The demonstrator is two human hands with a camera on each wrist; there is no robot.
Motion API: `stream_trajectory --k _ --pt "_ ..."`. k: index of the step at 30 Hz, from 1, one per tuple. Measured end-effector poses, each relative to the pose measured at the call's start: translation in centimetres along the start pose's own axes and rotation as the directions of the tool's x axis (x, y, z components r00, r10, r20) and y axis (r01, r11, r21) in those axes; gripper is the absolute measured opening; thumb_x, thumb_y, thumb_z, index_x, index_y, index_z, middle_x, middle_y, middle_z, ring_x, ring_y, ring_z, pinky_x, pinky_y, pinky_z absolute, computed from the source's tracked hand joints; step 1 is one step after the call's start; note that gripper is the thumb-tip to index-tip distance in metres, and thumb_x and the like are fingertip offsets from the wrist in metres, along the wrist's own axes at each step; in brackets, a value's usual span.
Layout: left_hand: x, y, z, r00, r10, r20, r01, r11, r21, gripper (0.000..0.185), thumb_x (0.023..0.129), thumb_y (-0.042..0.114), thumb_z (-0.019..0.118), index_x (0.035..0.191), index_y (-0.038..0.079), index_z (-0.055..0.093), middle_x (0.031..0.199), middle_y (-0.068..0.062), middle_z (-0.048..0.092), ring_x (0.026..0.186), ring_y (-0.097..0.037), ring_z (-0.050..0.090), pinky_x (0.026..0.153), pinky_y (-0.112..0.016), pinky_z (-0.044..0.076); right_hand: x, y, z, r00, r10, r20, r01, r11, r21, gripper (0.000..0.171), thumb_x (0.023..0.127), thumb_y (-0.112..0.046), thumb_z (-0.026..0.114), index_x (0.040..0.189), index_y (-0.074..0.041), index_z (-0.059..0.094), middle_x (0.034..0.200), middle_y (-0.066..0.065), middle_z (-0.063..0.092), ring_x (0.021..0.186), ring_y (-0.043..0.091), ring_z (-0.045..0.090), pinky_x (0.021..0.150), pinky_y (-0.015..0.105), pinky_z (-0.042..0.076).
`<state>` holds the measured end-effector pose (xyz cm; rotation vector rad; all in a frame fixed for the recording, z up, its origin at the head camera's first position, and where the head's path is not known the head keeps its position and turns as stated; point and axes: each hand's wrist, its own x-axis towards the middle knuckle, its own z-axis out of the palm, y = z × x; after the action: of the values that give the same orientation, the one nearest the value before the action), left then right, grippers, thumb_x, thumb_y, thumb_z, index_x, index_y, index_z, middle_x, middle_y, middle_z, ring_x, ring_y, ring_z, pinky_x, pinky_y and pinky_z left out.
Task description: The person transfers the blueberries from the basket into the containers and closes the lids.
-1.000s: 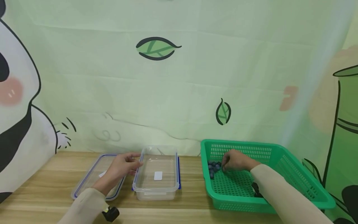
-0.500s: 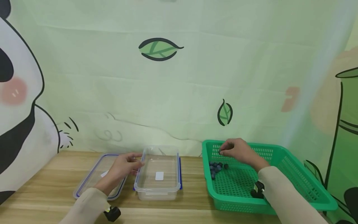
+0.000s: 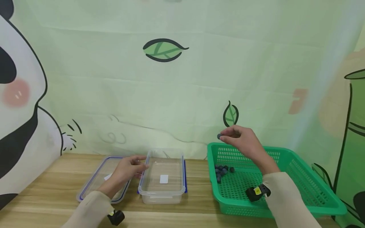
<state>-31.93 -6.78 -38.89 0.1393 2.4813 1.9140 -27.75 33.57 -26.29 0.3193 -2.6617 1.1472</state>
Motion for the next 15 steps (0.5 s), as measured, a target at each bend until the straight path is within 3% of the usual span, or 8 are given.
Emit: stream_trajectory --k 7,15 --pt "0.0 -0.1 -0.1 1.000 -0.002 0.001 0.002 1.000 -0.005 0.047 0.094 -0.002 0.076 0.138 -0.007 0.063 0.106 -0.019 0.069 0.078 -0.023 0.070 0.069 -0.033 0.066 -1.7 -2.8 1.3 0.999 0.003 -0.052 0.001 0.997 0.077 0.046 0.101 -0.041 0.076 0.130 -0.007 0.070 0.121 0.009 0.075 0.109 0.021 0.070 0.093 0.030 0.055" --pt "0.1 -0.1 0.0 1.000 0.000 0.003 0.000 1.000 0.004 0.047 0.094 -0.001 0.076 0.139 -0.007 0.063 0.106 -0.019 0.069 0.079 -0.024 0.070 0.071 -0.035 0.066 -3.2 -4.9 4.1 0.993 -0.033 -0.109 0.049 0.988 0.144 0.037 0.100 -0.035 0.077 0.124 -0.008 0.074 0.116 0.006 0.076 0.104 0.020 0.070 0.089 0.030 0.057"
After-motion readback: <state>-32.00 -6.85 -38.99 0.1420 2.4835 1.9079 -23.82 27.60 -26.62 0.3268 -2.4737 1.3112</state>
